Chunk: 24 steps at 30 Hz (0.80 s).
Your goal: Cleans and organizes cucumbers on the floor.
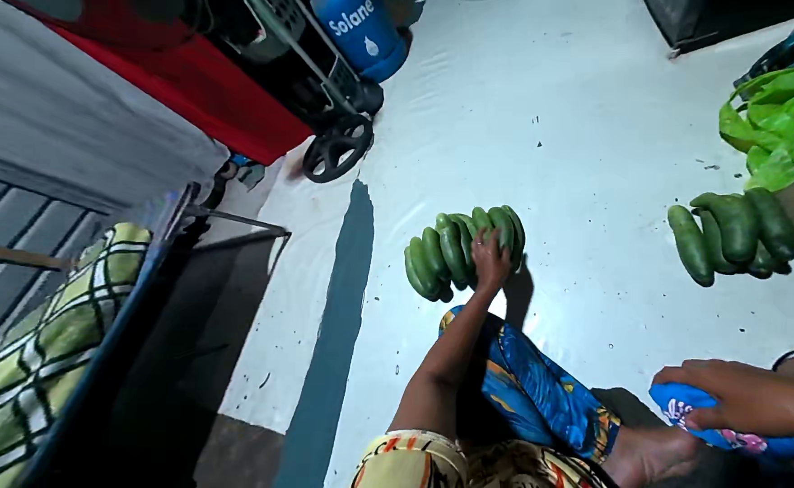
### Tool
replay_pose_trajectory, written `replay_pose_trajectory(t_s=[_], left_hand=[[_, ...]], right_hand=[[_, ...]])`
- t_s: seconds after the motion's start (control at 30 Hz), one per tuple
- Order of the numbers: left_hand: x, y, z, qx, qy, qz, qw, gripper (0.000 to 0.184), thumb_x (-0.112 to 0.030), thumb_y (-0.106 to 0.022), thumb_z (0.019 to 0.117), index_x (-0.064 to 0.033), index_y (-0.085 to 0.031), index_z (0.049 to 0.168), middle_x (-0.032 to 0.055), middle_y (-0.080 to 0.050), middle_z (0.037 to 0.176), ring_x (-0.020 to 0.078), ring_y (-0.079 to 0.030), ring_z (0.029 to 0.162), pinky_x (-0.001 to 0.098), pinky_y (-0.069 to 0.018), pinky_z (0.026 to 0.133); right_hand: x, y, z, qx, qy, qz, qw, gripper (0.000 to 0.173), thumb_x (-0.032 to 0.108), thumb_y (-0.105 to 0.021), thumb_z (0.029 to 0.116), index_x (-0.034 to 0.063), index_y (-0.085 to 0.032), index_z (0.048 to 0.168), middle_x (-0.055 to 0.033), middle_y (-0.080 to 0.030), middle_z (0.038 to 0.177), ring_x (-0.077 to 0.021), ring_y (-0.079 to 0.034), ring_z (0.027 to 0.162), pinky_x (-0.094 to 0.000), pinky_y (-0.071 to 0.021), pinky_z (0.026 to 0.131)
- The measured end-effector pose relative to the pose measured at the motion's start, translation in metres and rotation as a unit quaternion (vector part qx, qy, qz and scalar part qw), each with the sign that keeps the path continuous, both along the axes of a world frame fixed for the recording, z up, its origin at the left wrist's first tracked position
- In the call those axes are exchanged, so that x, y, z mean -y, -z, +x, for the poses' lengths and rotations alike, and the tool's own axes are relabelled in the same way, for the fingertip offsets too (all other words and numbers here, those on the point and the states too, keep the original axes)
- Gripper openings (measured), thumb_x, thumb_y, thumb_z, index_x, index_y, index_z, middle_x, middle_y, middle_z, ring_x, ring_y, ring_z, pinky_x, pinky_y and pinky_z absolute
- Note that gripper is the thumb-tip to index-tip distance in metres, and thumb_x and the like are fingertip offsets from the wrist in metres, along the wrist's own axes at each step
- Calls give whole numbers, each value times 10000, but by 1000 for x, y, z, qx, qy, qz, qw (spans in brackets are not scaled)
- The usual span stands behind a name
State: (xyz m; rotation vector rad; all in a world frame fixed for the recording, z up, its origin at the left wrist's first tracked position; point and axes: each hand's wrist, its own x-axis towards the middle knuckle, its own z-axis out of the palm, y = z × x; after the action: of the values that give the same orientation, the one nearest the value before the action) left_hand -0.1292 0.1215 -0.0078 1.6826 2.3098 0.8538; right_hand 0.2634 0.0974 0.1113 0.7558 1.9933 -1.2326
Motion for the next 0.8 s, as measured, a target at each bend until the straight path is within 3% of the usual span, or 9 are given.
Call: replay_pose_trajectory(t_s=[0.13, 0.27, 0.47, 0.53, 0.6, 0.67, 0.73, 0.8], left_hand=[[30, -16, -44, -15, -110, 33, 993, 459, -132, -633, 954, -39, -570, 1399, 306, -381, 1530, 526, -399, 1366, 649, -382, 1072], [59, -8, -66, 22, -199, 72, 977, 459, -119, -624, 953, -4, -564, 1393, 310, -456, 1457, 496, -448, 1332, 611, -394, 1076], [77, -12, -53, 104, -292, 11, 951, 551, -129, -667, 933, -27, -493, 1446, 323, -520, 1335, 475, -525, 1219, 583, -459, 997], [80, -16, -50, 161, -302, -24, 939, 600, -123, -722, 905, 13, -468, 1431, 321, -546, 1320, 456, -560, 1197, 572, -479, 988], [80, -12, -55, 286, -331, -22, 899, 627, -69, -744, 894, 64, -422, 1415, 305, -576, 1257, 367, -611, 1064, 487, -515, 905], [77, -11, -59, 431, -360, 4, 827, 507, -48, -662, 960, 72, -428, 1393, 248, -595, 1148, 226, -599, 829, 346, -517, 712], [75, -25, -59, 568, -378, 10, 731, 450, -111, -571, 1013, 17, -420, 1417, 222, -568, 1232, 240, -609, 914, 366, -535, 783], [71, -32, -57, 634, -388, 23, 669, 399, -156, -594, 986, -22, -470, 1342, 172, -572, 1155, 245, -605, 907, 392, -546, 775]], right_hand=[[0, 1, 2, 7, 13, -2, 1000, 527, 265, -731, 960, 150, -565, 1448, -242, -614, 1297, -419, -597, 1202, -604, -462, 1014], [1, -2, 2, 12, 16, -1, 1000, 532, 265, -725, 966, 150, -556, 1457, -242, -608, 1308, -411, -598, 1205, -589, -462, 1022], [1, 2, 3, 14, 26, 7, 1000, 541, 279, -731, 960, 149, -558, 1456, -244, -616, 1293, -416, -601, 1196, -598, -462, 1018], [0, 5, 4, 9, 24, 11, 1000, 538, 275, -736, 957, 152, -561, 1451, -248, -624, 1283, -422, -608, 1187, -608, -466, 1010], [-2, 9, 7, 10, 27, 13, 1000, 535, 276, -738, 955, 158, -566, 1447, -245, -623, 1296, -420, -603, 1200, -607, -460, 1018], [-4, 15, 12, 17, 21, 10, 1000, 551, 306, -733, 957, 180, -553, 1462, -222, -615, 1324, -394, -599, 1219, -582, -457, 1038], [-5, 20, 13, 11, 19, 5, 1000, 556, 307, -731, 958, 174, -551, 1467, -216, -623, 1322, -379, -608, 1216, -569, -458, 1044], [-6, 19, 11, 8, 23, 1, 1000, 534, 297, -730, 959, 168, -562, 1448, -202, -642, 1301, -363, -628, 1190, -562, -475, 1030]])
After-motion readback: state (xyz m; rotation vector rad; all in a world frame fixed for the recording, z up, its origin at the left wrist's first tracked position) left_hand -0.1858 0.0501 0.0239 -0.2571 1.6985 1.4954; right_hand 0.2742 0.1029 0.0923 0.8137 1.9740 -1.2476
